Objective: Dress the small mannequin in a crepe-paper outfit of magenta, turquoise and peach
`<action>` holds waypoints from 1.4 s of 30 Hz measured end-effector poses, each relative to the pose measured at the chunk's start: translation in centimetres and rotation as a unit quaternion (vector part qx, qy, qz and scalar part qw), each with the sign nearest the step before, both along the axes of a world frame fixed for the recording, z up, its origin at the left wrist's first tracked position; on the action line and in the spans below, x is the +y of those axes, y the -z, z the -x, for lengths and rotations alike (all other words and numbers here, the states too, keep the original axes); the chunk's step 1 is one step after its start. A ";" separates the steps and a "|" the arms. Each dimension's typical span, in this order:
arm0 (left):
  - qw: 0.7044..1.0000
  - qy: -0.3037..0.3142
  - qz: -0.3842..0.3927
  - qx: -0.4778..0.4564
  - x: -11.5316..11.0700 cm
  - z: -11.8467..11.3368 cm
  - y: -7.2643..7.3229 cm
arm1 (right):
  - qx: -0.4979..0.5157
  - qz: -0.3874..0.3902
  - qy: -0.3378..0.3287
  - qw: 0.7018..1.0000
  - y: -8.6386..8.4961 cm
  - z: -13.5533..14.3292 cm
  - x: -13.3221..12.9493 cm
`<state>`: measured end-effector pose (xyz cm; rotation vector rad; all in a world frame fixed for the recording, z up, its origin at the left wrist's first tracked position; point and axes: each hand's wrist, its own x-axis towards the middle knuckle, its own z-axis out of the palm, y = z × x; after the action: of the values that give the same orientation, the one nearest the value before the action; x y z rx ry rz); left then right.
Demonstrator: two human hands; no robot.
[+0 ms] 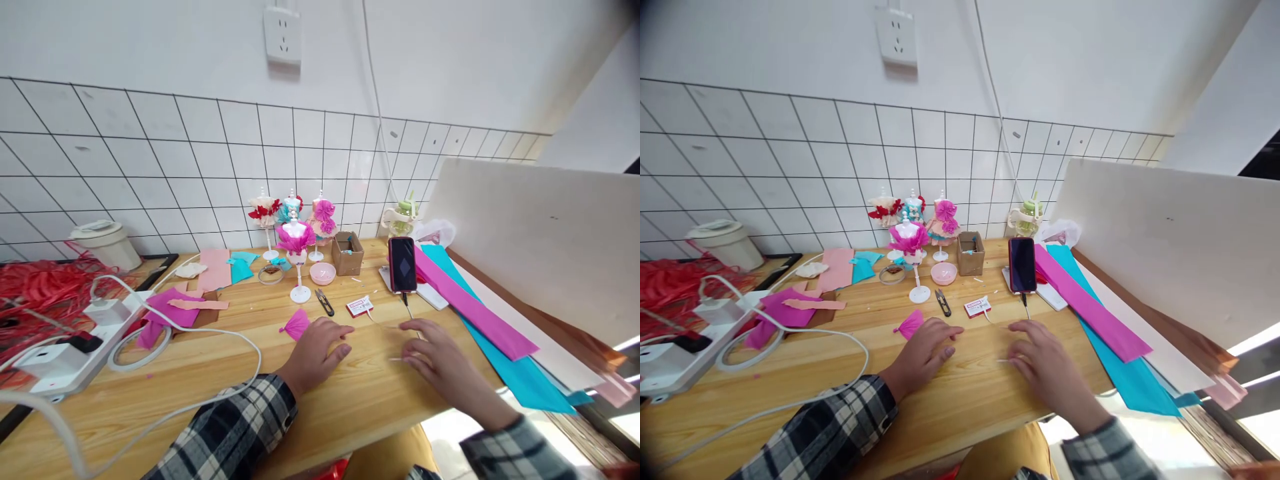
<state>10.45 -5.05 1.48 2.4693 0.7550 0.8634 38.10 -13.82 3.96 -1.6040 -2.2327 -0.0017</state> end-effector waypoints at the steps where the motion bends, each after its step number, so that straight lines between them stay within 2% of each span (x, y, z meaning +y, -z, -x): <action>1: 1.000 -0.009 -0.012 0.010 -0.2 0.0 -0.1 | 0.005 -0.003 -0.006 1.000 -0.3 2.1 0.6; 4: 0.995 -0.033 -0.057 0.068 -1.0 0.2 -0.4 | 0.025 -0.010 -0.017 0.999 -0.1 7.1 2.0; 7: 0.988 -0.042 -0.089 0.116 -1.7 0.7 -0.9 | 0.057 -0.022 -0.011 0.998 0.9 9.4 2.3; 12: 0.983 -0.061 -0.110 0.131 -2.4 1.2 -1.9 | 0.056 -0.028 -0.010 0.998 1.6 10.1 1.9; 15: 0.978 -0.077 -0.131 0.146 -2.2 1.2 -1.9 | 0.045 -0.024 -0.014 0.999 1.6 10.2 1.7; 21: 0.966 -0.011 -0.191 0.172 -1.9 1.3 -0.9 | 0.035 -0.026 -0.012 0.999 2.0 10.5 1.5; 25: 0.983 -0.019 -0.130 0.125 -2.3 1.2 -0.5 | 0.036 -0.036 -0.014 0.999 2.2 10.9 1.4; 28: 0.997 -0.051 -0.013 0.051 -2.5 0.5 0.1 | 0.034 -0.077 -0.015 0.996 2.6 11.4 1.4; 32: 0.982 -0.069 0.159 -0.073 -1.8 -0.4 1.1 | 0.018 -0.143 -0.006 0.990 3.2 11.9 1.5; 35: 0.971 -0.095 0.189 -0.109 -0.3 0.6 1.2 | 0.022 -0.175 -0.012 0.984 3.3 11.3 1.6; 37: 0.966 -0.117 0.189 -0.130 0.8 2.2 0.8 | 0.019 -0.184 -0.029 0.982 3.1 9.9 1.7; 40: 0.953 -0.125 0.190 -0.200 1.7 5.6 -0.1 | -0.008 -0.174 -0.027 0.984 2.8 5.7 1.5; 42: 0.933 -0.139 0.201 -0.264 1.8 7.7 -0.4 | -0.003 -0.190 0.041 0.981 2.9 1.9 1.0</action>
<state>2.76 -3.26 1.91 1.6853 0.9700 1.2582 36.18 -12.80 1.04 -1.4797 -2.0170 -0.4294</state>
